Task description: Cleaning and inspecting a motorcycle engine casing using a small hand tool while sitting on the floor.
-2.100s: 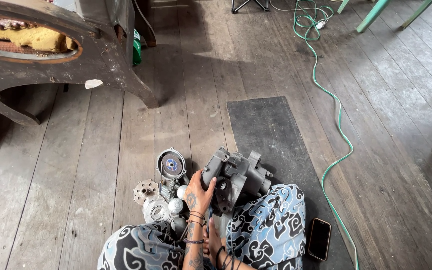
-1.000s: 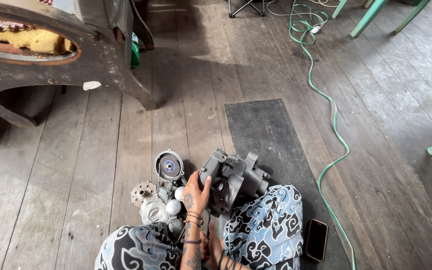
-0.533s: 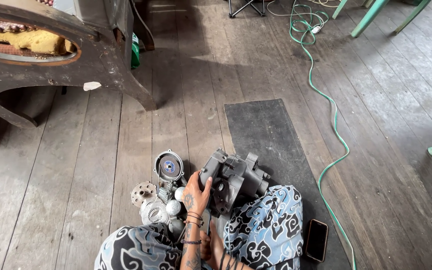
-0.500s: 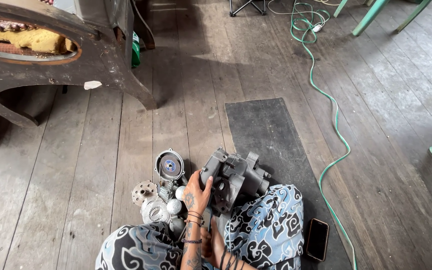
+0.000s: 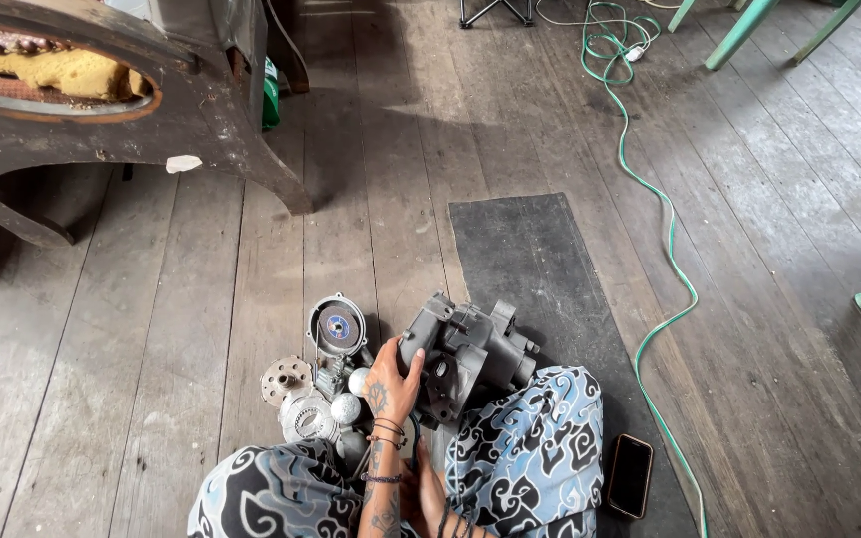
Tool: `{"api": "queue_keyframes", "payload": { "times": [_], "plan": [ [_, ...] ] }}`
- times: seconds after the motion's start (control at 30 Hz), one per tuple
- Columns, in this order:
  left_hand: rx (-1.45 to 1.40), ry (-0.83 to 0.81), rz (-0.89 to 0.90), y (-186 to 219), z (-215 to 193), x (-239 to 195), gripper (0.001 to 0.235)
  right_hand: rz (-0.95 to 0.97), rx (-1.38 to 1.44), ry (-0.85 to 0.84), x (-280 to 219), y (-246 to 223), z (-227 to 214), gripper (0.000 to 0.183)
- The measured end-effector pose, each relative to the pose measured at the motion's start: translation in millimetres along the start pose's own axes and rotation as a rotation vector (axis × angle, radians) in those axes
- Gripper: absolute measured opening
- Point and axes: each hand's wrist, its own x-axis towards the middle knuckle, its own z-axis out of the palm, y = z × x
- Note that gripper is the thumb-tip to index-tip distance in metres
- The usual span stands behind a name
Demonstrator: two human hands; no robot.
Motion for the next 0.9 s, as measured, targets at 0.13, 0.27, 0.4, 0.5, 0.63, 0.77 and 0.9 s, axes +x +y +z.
{"api": "queue_keyframes", "payload": {
  "times": [0.13, 0.27, 0.4, 0.5, 0.63, 0.77, 0.9],
  "plan": [
    [-0.099, 0.010, 0.022, 8, -14, -3, 0.039, -0.006, 0.074, -0.007, -7, 0, -2, 0.067],
    [-0.422, -0.002, -0.082, 6, -24, 5, 0.037, -0.086, -0.043, -0.139, -28, -13, 12, 0.068],
    [-0.653, -0.008, -0.053, -17, -19, 4, 0.028, -0.143, -0.085, 0.005, -33, -21, 27, 0.068],
    [-0.682, -0.020, -0.054, -29, -11, 2, 0.025, -0.200, -0.164, 0.091, -24, -40, 31, 0.072],
    [-0.697, -0.053, -0.076, -34, -9, 4, 0.025, -0.359, -0.173, -0.122, -23, -69, 44, 0.070],
    [-0.654, 0.013, -0.074, -28, -5, 5, 0.023, -0.481, -0.416, -0.087, -59, -80, 55, 0.052],
    [-0.585, 0.123, -0.078, -39, 11, 3, 0.022, -0.795, -0.711, -0.048, -54, -119, 27, 0.027]
  ]
}}
